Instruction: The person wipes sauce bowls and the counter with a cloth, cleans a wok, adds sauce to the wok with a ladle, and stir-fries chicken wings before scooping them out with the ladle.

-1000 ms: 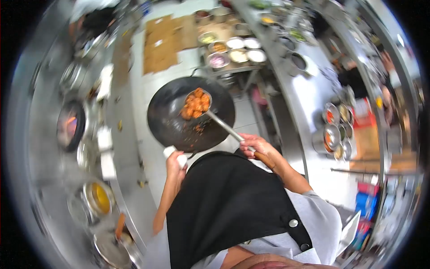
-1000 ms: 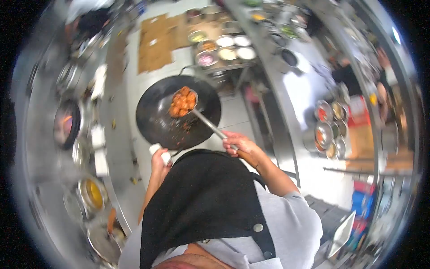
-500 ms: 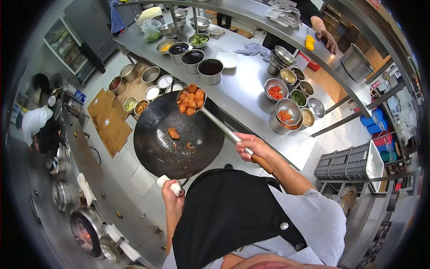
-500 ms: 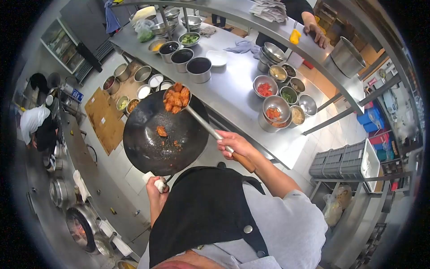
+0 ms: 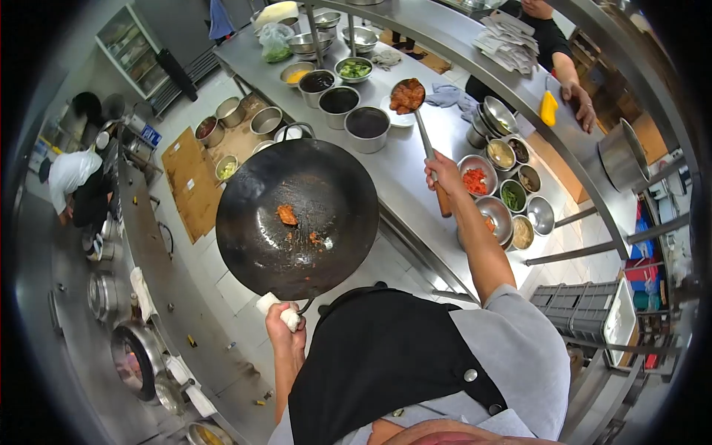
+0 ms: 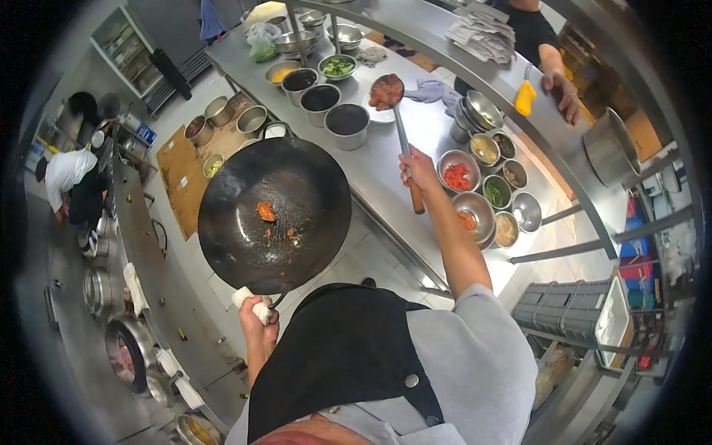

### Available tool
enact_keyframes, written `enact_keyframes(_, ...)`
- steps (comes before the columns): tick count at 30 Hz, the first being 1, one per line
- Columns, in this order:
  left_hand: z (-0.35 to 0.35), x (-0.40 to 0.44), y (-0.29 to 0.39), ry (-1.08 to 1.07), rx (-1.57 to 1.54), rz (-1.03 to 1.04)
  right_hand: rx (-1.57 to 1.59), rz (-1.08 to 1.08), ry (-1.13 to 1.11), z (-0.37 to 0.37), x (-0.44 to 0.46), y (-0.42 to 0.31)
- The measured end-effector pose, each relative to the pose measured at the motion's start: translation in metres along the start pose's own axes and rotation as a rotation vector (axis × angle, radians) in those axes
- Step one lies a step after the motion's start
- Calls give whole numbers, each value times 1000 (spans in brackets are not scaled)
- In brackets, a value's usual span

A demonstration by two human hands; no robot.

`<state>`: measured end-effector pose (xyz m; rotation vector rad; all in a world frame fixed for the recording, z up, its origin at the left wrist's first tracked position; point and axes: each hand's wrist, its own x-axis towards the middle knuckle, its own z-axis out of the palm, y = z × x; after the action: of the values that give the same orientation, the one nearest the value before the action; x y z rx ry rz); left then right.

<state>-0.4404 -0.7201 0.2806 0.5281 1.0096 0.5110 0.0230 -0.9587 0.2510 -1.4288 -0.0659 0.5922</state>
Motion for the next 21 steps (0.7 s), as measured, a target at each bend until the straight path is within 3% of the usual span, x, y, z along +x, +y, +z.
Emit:
enact_keyframes(4,-13,-12,11,94,5,87,-98,62,16,-12,67,35)
enact_keyframes(6,-23,-16,13,115,-7,94,-274,22,95,-11,77,47)
enact_keyframes(12,-44,-26,13,234,-58,208,-345,-32,145,-13,80,63)
enact_keyframes(19,-55,-41,13,355,-73,219,-626,-169,199,-12,82,87)
enact_keyframes(21,-67,-41,13,386,-90,214,-837,-326,309,-14,86,94)
